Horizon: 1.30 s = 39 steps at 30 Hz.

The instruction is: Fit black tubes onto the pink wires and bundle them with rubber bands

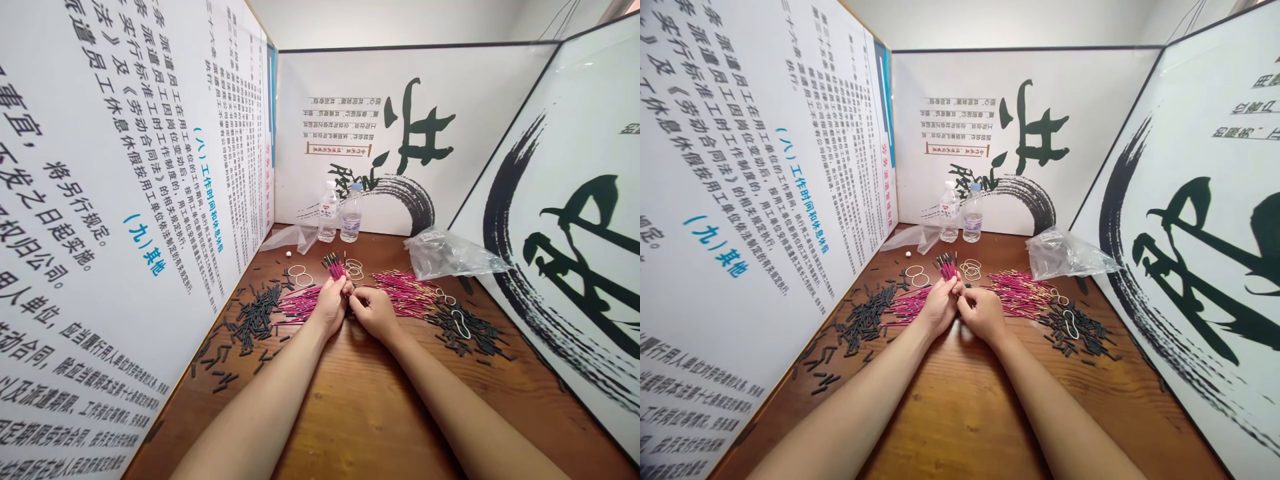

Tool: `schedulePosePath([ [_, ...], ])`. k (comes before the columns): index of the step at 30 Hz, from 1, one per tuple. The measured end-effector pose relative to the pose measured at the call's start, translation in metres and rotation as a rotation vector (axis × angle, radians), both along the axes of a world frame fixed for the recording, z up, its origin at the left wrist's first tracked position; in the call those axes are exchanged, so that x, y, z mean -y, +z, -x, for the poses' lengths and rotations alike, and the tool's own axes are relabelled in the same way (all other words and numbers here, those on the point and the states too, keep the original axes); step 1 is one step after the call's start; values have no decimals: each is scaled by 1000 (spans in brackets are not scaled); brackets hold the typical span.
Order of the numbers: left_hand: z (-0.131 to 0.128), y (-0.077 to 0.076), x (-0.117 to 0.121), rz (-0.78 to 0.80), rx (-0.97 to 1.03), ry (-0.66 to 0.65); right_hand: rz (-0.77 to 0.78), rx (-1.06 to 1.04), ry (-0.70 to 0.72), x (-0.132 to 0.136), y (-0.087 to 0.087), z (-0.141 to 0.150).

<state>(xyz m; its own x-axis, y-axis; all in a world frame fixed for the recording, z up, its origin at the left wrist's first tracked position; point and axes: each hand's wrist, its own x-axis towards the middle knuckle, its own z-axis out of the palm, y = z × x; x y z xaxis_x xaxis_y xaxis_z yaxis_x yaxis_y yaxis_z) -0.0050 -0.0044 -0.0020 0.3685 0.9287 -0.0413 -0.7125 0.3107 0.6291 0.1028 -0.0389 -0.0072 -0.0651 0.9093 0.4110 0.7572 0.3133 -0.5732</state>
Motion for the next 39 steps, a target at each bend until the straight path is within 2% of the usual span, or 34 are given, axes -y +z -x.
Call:
schedulePosePath([
  [9,3,2,0,19,8,-9,25,-13,95,-2,-2,1],
  [17,4,5,0,49,44,7,5,78,39,-1,-1,2],
  [24,4,3,-1,38,36,-25,13,28,38,-3,-1,0],
  [28,2,1,1,15,20,-26,-46,-30,-30,-1,0,0],
  [31,1,0,4,2,-52,-110,-139,-179,-101,0,1,-1],
  [34,0,0,7,15,-103,-214,-188,-282,-104,-2,1,-2],
  [39,-2,1,7,19,-149,-240,-199,-301,-58,-6,0,-3],
])
